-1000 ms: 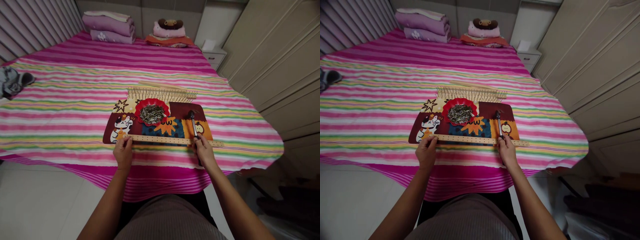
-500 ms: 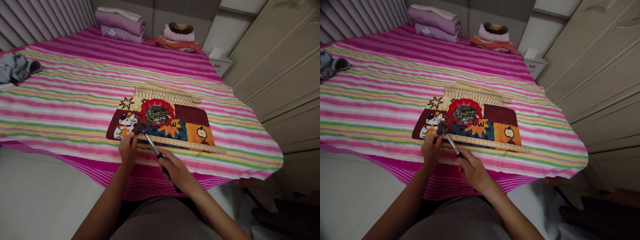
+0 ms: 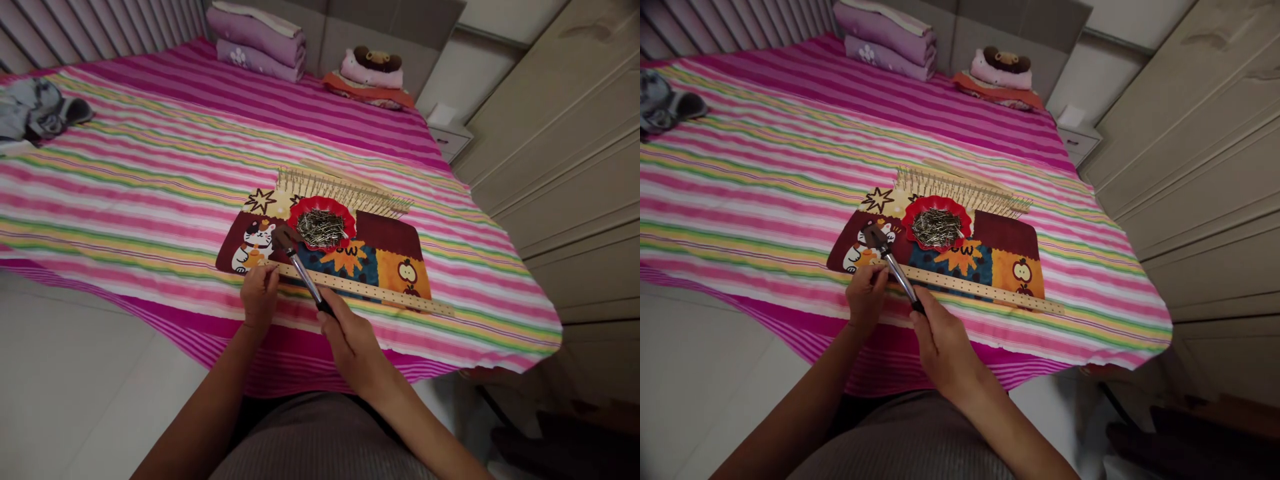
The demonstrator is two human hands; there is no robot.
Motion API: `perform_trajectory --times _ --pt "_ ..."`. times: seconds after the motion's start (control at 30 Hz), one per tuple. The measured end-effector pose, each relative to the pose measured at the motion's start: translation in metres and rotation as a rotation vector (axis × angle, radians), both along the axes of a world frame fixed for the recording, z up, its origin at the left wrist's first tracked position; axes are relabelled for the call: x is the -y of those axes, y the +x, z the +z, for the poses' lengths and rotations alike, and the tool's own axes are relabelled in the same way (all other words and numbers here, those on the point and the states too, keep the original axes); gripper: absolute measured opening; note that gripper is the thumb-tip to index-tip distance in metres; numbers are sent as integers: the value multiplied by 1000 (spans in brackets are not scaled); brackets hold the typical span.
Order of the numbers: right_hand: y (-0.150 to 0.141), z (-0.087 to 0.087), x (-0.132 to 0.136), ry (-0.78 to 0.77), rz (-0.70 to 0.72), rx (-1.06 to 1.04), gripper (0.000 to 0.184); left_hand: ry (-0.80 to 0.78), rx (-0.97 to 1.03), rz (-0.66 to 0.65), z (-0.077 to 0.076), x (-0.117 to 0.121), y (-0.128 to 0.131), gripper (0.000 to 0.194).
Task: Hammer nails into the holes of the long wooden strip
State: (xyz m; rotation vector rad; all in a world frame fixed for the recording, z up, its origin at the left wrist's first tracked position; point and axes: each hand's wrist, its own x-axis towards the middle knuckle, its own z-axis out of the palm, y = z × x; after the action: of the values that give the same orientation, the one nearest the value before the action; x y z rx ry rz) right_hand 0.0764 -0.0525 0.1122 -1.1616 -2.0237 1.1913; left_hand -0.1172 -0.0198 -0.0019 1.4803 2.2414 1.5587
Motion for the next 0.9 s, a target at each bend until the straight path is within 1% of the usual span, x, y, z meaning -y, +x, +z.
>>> perform_trajectory --times 0.07,0.17,0.2,0.27,0.37,0.43,0.53,0.63,0.7,0.77,0.83,0.9 --pt "-1 0 -2 51 34 30 43 -18 6 13 1 0 1 13" --pt "0 -2 -5 65 100 85 41 -39 17 34 2 0 1 12" --pt "1 -2 -5 66 108 90 40 -40 20 33 2 0 1 12" --pt "6 0 -4 86 77 69 41 -30 24 22 1 -1 1 13" --pt "23 0 -7 131 -60 38 41 -9 25 13 0 -1 0 17" --pt "41 -9 -16 160 -203 42 43 0 27 6 -1 -1 -1 17" --pt "75 -35 -37 191 -470 62 49 16 29 -9 -1 -1 -2 17" --pt "108 -61 -58 204 -670 122 55 16 40 -1 3 3 -3 18" --pt "124 -72 -68 200 -742 148 56 33 17 35 10 7 -2 19" --pt "131 -77 -74 177 -764 153 56 88 -49 56 22 10 0 19" --pt "134 -78 -77 160 -756 165 55 140 -131 16 35 9 5 18" --pt "133 -76 -80 158 -736 198 53 137 -199 -70 47 1 11 16"
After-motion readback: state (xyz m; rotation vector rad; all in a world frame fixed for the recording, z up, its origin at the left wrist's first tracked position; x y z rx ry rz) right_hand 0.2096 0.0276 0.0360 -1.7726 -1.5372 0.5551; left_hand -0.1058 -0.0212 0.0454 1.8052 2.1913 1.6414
